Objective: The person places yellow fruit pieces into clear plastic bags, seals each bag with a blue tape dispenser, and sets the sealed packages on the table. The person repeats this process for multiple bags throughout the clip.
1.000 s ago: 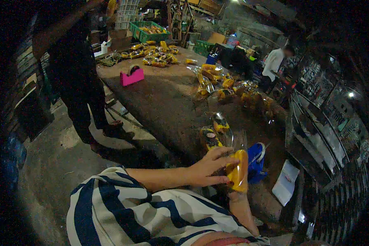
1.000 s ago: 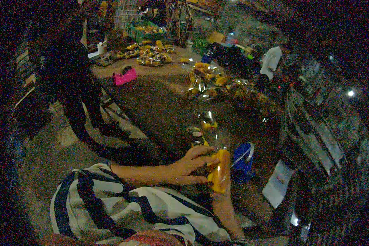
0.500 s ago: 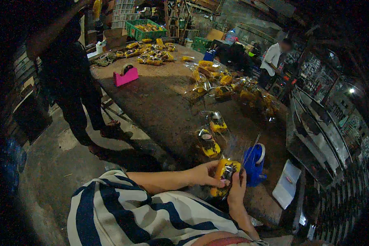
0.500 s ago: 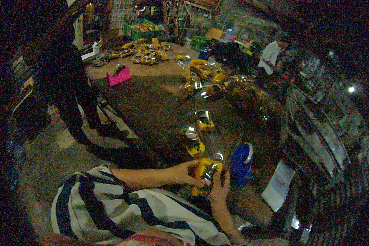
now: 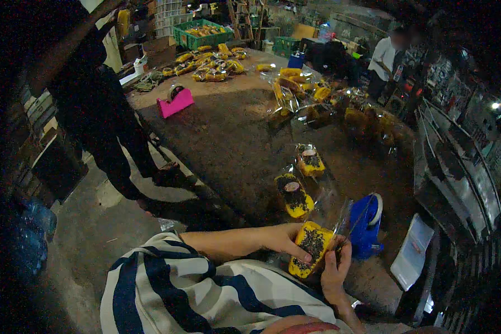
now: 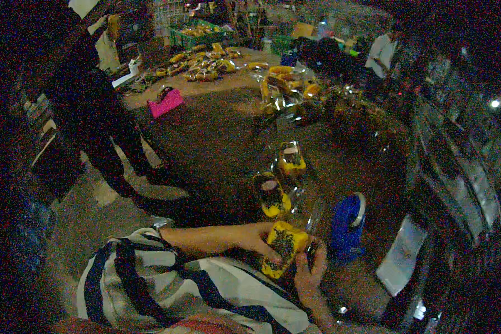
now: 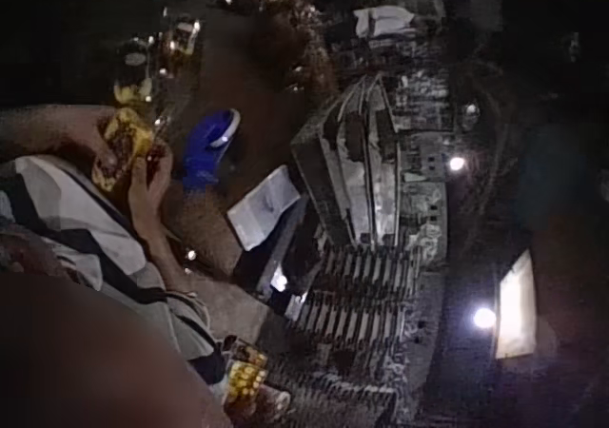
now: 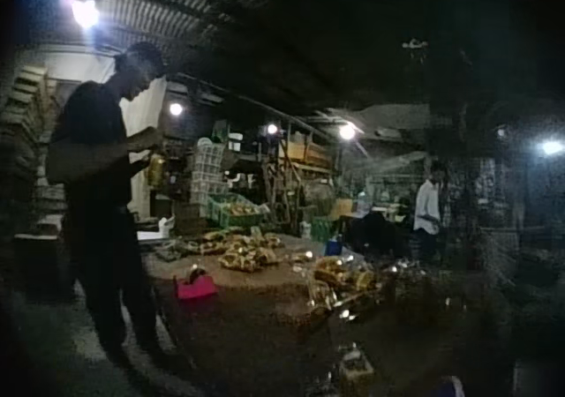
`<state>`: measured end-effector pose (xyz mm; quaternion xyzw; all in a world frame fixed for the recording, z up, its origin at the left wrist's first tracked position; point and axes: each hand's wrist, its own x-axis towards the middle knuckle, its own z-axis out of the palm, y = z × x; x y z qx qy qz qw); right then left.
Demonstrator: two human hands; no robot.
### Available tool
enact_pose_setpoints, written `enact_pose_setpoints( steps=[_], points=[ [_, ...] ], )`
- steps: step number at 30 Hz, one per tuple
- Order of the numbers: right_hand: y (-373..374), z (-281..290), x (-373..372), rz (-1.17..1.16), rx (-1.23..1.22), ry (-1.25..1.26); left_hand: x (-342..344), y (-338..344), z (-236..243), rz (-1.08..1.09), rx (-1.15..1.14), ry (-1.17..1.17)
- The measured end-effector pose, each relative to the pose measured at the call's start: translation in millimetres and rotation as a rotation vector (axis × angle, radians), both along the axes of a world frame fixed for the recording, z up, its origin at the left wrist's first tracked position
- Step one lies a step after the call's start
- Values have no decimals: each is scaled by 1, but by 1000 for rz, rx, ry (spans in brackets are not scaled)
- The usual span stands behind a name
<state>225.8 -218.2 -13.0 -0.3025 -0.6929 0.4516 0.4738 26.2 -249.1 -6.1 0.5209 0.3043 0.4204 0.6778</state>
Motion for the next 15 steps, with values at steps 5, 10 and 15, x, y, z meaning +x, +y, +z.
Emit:
enact_pose_setpoints(
  steps=[5, 10, 15],
  points=[
    [-1, 7, 3, 74, -195, -5, -5, -1, 6, -16, -57, -32],
    [0, 9, -1, 57, -135, -1, -7, -3, 11, -32, -14, -39],
    [2, 9, -1, 55, -126, 4, -11, 0, 8, -75, -48, -73]
  ],
)
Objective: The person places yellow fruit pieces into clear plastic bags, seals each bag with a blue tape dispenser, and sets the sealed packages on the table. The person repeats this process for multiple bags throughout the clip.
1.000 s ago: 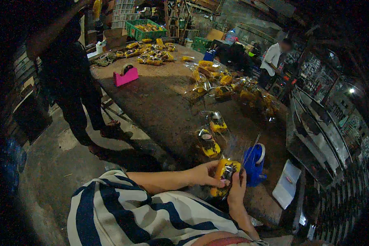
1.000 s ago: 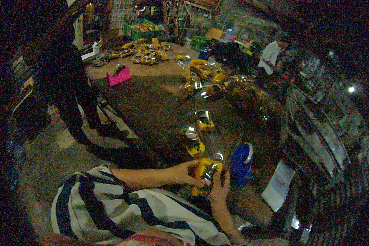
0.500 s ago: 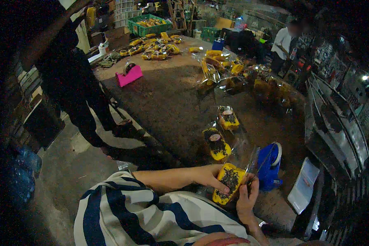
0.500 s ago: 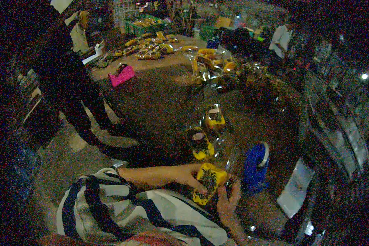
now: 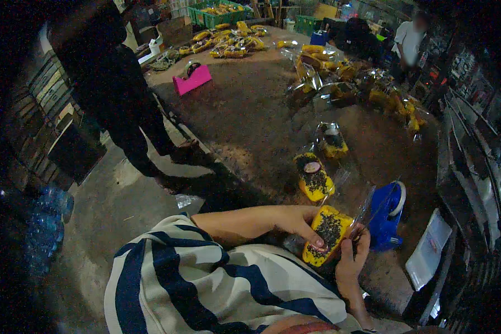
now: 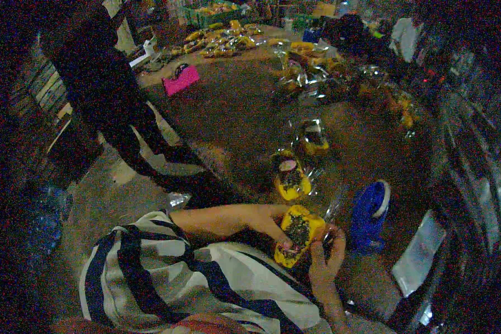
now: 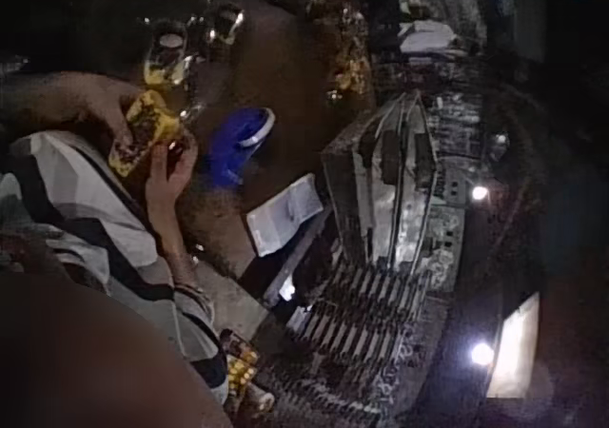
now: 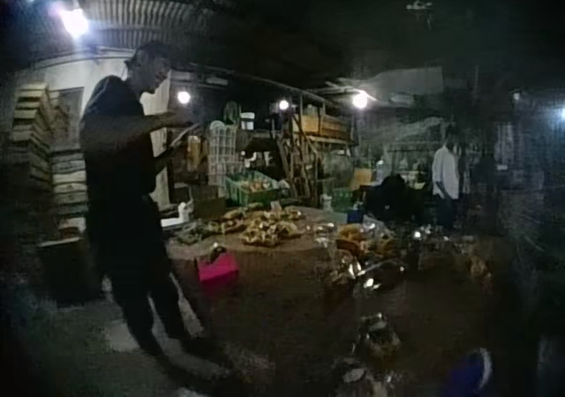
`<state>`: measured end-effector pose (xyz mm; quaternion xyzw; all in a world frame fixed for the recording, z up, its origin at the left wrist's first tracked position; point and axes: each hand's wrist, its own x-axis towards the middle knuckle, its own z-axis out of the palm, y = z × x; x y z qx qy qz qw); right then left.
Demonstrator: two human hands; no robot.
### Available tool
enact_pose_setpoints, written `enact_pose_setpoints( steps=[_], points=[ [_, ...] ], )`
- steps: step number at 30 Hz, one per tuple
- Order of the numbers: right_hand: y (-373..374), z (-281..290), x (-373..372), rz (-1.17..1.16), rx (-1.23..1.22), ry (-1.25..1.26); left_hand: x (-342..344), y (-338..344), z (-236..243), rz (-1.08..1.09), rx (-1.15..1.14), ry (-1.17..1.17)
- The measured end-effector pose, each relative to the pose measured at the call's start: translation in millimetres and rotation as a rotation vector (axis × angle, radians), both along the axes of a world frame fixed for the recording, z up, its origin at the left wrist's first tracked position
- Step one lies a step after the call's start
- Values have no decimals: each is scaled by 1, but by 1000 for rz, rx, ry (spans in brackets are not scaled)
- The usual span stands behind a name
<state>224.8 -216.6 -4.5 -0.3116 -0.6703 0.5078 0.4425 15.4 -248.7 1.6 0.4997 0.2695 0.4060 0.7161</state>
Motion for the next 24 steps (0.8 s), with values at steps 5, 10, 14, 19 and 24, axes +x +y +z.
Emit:
enact_pose_setpoints(
  steps=[5, 10, 14, 19, 24],
  points=[
    [-1, -4, 2, -17, -101, -27, -9, 8, -16, -96, -106, -189],
    [1, -8, 2, -22, -159, 30, -15, 11, -22, -174, -235, -185],
    [-5, 1, -3, -73, -132, -66, -5, 1, -4, -124, 29, -153],
    [-7, 25, -8, 66, -104, 124, 2, -13, 33, 125, 56, -42],
    [4, 33, -5, 55, 78, 105, 16, 2, 49, 248, 14, -78]
  ],
)
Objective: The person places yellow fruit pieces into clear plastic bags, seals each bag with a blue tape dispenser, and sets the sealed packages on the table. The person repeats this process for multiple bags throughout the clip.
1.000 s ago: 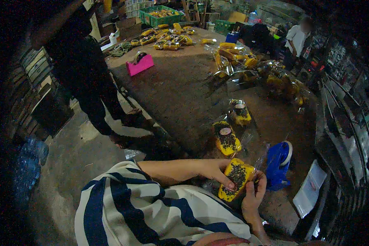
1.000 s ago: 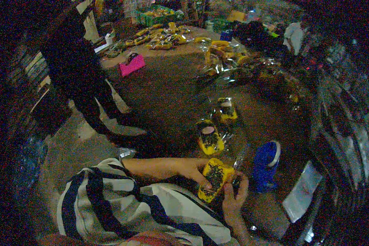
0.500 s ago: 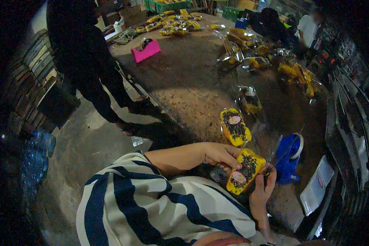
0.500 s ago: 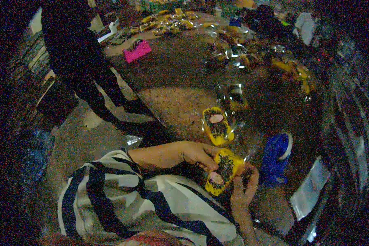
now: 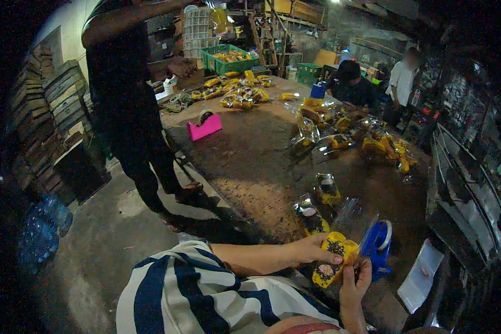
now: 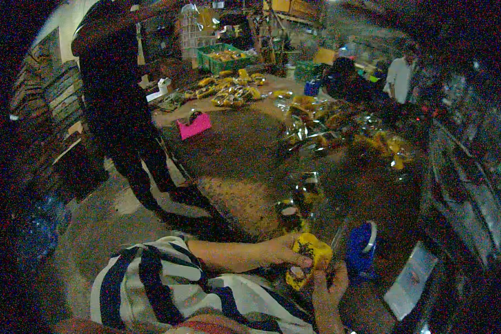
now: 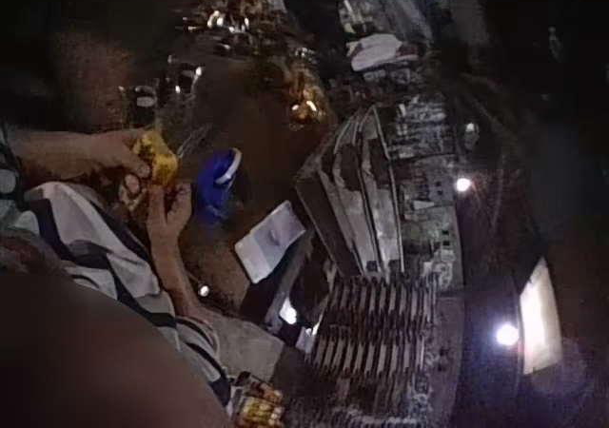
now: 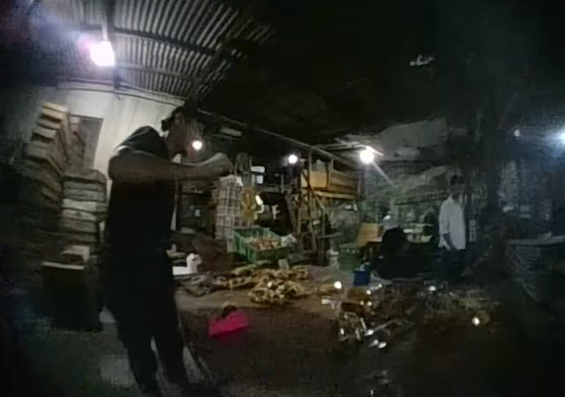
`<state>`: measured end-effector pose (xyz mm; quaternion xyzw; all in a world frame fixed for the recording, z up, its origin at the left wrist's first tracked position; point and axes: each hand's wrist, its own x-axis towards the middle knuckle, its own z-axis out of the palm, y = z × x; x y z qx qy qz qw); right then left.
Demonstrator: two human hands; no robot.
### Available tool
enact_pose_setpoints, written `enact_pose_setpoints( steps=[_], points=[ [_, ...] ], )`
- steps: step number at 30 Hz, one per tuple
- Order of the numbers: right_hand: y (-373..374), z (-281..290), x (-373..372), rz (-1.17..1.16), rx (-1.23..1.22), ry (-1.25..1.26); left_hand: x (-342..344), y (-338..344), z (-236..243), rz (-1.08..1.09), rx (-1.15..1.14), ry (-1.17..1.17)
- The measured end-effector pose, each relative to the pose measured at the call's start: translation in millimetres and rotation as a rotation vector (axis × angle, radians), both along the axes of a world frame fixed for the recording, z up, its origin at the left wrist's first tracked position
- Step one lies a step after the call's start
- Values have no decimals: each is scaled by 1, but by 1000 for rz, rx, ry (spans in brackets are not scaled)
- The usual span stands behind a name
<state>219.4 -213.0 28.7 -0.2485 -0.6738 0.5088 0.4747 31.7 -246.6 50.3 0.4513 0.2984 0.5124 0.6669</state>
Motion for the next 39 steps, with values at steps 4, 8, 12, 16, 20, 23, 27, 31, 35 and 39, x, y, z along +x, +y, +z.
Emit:
enact_pose_setpoints(
  steps=[4, 8, 12, 16, 20, 23, 27, 31, 35, 39],
  points=[
    [-6, -3, 5, -72, 102, -176, 0, 3, 0, 99, 11, -71],
    [-8, 5, 7, -169, 2, -355, -13, 10, 10, 96, -10, -200],
    [1, 20, 9, -184, -133, -279, -16, 26, 25, 167, 87, -107],
    [-10, 22, 12, -102, -13, -164, 7, 20, 30, 175, 114, -202],
    [-22, 30, 28, -118, -145, -267, 18, 2, 37, 250, 65, -154],
    [-5, 44, 28, -184, 39, -370, 11, 8, 43, 289, 14, -150],
    [-2, 60, 41, -295, 107, -189, 28, 11, 29, 148, 195, 32],
    [0, 71, 52, -292, -45, -169, 41, 11, 13, -6, 278, 230],
    [3, 77, 56, -376, -66, -188, 37, 24, 12, 18, 206, 131],
    [1, 82, 58, -327, -135, 15, 36, 29, 26, 178, 313, -38]
  ],
)
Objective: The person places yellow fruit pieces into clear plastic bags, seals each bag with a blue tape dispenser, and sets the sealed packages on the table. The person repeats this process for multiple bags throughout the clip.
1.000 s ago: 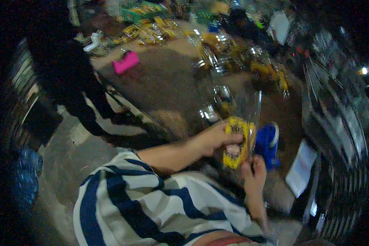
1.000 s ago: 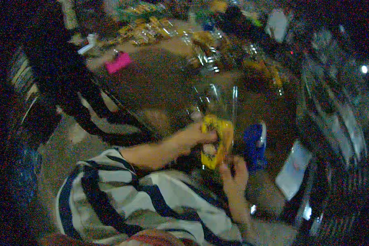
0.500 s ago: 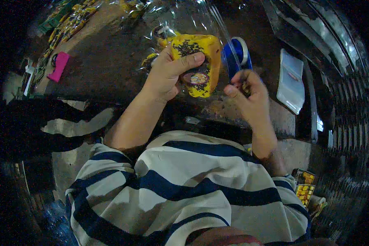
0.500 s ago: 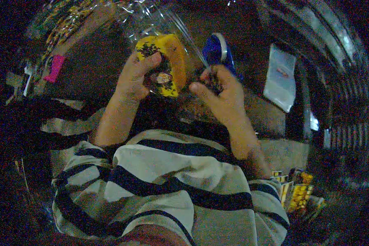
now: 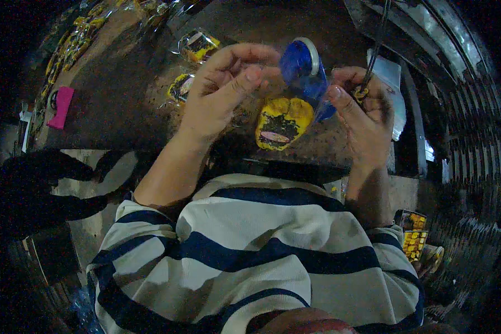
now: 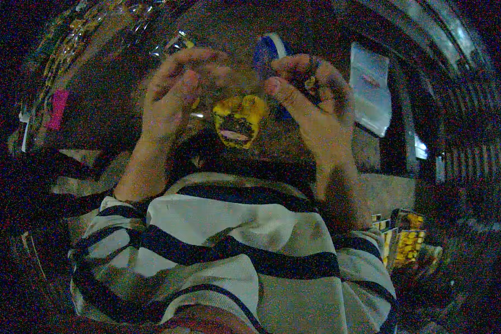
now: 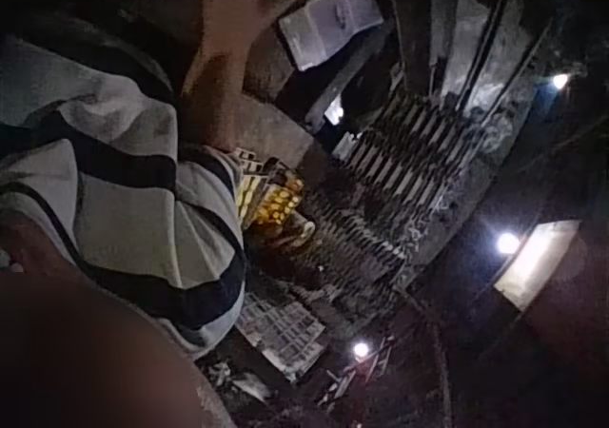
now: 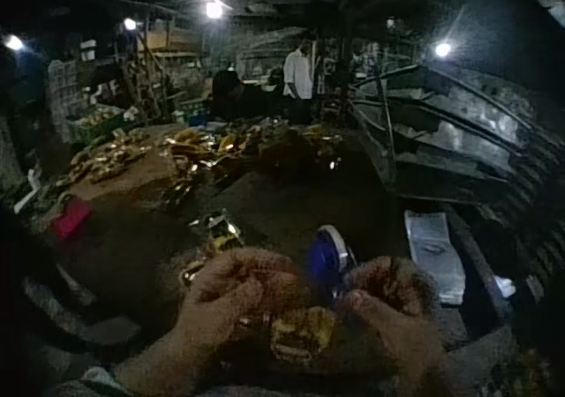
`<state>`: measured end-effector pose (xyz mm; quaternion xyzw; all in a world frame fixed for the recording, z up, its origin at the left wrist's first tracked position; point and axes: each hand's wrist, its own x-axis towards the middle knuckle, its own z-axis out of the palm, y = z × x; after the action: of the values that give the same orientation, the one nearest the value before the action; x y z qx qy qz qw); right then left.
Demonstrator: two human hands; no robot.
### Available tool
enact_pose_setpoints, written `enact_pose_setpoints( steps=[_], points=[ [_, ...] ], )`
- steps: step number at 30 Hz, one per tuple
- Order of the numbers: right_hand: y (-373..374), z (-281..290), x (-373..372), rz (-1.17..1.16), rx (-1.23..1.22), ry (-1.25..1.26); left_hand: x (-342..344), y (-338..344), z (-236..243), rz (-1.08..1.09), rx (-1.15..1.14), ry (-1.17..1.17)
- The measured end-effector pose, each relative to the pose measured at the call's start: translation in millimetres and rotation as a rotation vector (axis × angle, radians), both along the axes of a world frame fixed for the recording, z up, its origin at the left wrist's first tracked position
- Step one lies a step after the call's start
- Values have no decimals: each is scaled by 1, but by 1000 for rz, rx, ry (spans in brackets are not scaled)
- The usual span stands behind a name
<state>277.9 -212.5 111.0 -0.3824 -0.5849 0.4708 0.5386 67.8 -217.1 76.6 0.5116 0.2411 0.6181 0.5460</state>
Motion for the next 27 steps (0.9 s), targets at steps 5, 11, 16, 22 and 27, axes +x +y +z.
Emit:
enact_pose_setpoints(
  steps=[5, 11, 16, 22, 27],
  points=[
    [2, 4, 5, 27, -16, 75, 2, -5, 25, 349, 421, 560],
    [9, -1, 23, 85, -69, 163, 6, -5, 27, 519, 174, 370],
    [8, -4, 29, -50, 217, -303, -4, -3, 23, 483, 423, 738],
    [8, 0, 24, -74, 318, -527, 1, 1, 16, 260, 292, 465],
    [11, -16, 34, -194, 441, -614, 1, -3, 12, 117, -114, -80]
  ],
)
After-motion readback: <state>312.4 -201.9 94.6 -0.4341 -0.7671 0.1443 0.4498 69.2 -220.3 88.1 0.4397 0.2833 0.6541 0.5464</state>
